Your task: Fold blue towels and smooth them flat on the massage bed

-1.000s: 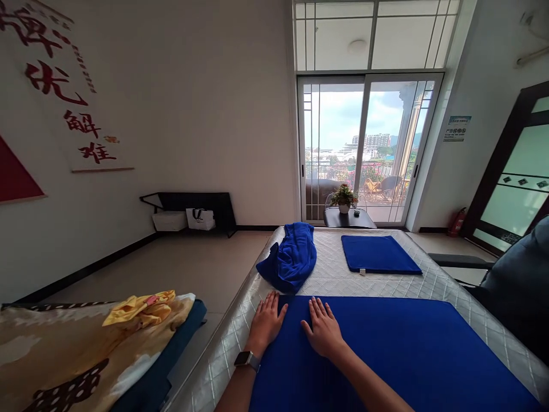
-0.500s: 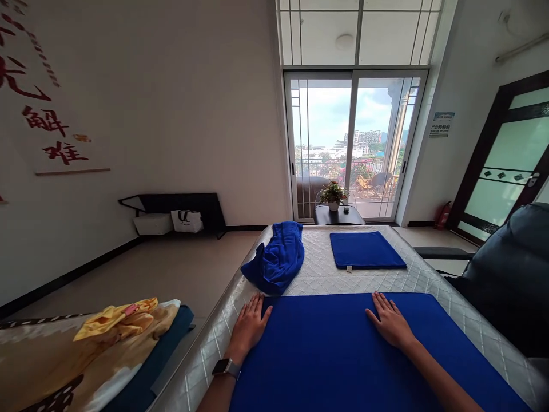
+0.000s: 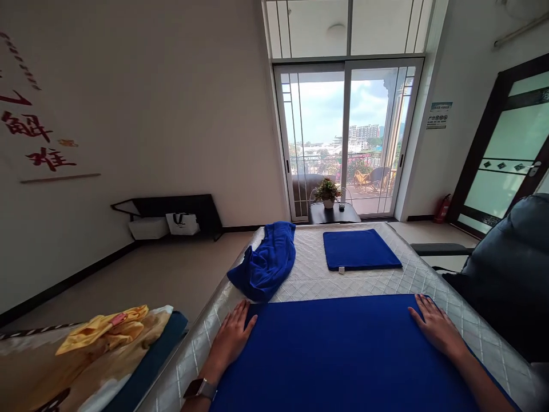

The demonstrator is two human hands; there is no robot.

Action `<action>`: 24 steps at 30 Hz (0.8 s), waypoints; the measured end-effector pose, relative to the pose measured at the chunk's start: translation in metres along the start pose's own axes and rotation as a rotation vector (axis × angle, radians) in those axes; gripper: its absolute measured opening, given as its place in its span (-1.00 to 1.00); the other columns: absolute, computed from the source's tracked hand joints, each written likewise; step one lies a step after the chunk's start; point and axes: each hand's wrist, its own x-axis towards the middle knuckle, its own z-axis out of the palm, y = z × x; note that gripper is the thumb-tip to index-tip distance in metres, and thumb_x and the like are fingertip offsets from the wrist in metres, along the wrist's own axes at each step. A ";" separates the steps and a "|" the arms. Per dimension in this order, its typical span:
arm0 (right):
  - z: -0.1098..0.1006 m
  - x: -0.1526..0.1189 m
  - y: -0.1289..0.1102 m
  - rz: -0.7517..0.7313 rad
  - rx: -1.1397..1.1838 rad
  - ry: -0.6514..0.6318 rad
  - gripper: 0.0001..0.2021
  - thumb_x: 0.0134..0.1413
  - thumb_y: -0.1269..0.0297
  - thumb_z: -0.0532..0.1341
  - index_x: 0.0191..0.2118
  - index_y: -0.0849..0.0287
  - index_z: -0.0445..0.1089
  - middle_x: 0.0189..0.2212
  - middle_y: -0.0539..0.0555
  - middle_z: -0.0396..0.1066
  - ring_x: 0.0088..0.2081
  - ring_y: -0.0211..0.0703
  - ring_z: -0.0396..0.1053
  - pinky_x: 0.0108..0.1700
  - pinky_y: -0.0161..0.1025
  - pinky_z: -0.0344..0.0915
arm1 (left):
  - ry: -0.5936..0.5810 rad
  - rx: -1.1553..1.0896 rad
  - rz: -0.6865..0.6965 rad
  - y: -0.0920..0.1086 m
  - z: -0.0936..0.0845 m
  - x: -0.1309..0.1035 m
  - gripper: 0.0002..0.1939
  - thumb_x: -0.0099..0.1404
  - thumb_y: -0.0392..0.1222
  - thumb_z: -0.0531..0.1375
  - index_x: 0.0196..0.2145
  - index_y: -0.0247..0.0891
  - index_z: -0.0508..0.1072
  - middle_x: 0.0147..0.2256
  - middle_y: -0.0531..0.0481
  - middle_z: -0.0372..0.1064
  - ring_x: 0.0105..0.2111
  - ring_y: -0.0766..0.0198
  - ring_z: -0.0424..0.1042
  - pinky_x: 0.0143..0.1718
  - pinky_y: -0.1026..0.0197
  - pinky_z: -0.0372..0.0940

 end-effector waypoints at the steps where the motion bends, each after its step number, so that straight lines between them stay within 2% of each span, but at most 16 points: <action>1: 0.003 0.001 0.002 -0.002 0.002 0.012 -0.11 0.24 -0.24 -0.29 0.47 0.32 -0.09 0.48 0.12 -0.16 0.48 -0.05 -0.25 0.46 0.06 -0.24 | -0.003 0.000 0.000 0.000 -0.001 0.000 -0.31 0.50 0.15 -0.10 0.39 -0.34 0.17 0.39 -0.20 0.08 0.40 0.00 0.05 0.39 -0.11 0.01; 6: 0.005 -0.001 0.004 -0.017 0.007 0.033 -0.11 0.25 -0.25 -0.31 0.47 0.31 -0.08 0.48 0.13 -0.16 0.48 -0.04 -0.25 0.46 0.05 -0.24 | -0.003 -0.015 -0.037 0.003 -0.004 0.000 -0.30 0.49 0.16 -0.09 0.40 -0.35 0.15 0.39 -0.20 0.08 0.39 0.00 0.06 0.39 -0.10 0.01; 15: -0.003 -0.002 0.004 0.023 -0.027 -0.032 -0.08 0.20 -0.28 -0.33 0.49 0.25 -0.13 0.50 0.09 -0.26 0.49 -0.05 -0.34 0.46 0.04 -0.29 | -0.008 -0.035 -0.060 0.016 -0.012 -0.001 -0.28 0.50 0.19 -0.09 0.40 -0.35 0.16 0.39 -0.21 0.08 0.40 0.00 0.05 0.40 -0.12 -0.02; 19: -0.010 -0.002 0.007 0.032 -0.091 -0.082 -0.13 0.20 -0.18 -0.29 0.49 0.26 -0.13 0.50 0.07 -0.26 0.49 -0.03 -0.35 0.46 0.11 -0.34 | -0.016 -0.027 -0.079 0.025 -0.018 -0.003 -0.28 0.51 0.19 -0.11 0.39 -0.39 0.16 0.39 -0.23 0.08 0.40 0.01 0.04 0.41 -0.10 -0.04; 22: -0.020 -0.006 -0.008 0.075 -0.135 -0.082 -0.18 0.22 -0.07 -0.26 0.47 0.32 -0.09 0.49 0.13 -0.22 0.48 0.01 -0.30 0.45 0.17 -0.31 | 0.003 -0.023 -0.079 0.029 -0.020 -0.005 -0.30 0.52 0.16 -0.10 0.39 -0.37 0.16 0.39 -0.24 0.06 0.40 0.02 0.03 0.40 -0.10 -0.04; 24: -0.028 -0.016 -0.038 0.098 -0.150 -0.030 -0.20 0.25 -0.04 -0.26 0.47 0.37 -0.10 0.49 0.16 -0.23 0.48 0.04 -0.32 0.44 0.20 -0.32 | 0.012 -0.023 -0.076 0.031 -0.020 -0.005 -0.31 0.52 0.16 -0.10 0.39 -0.36 0.17 0.39 -0.25 0.07 0.40 0.02 0.04 0.40 -0.10 -0.04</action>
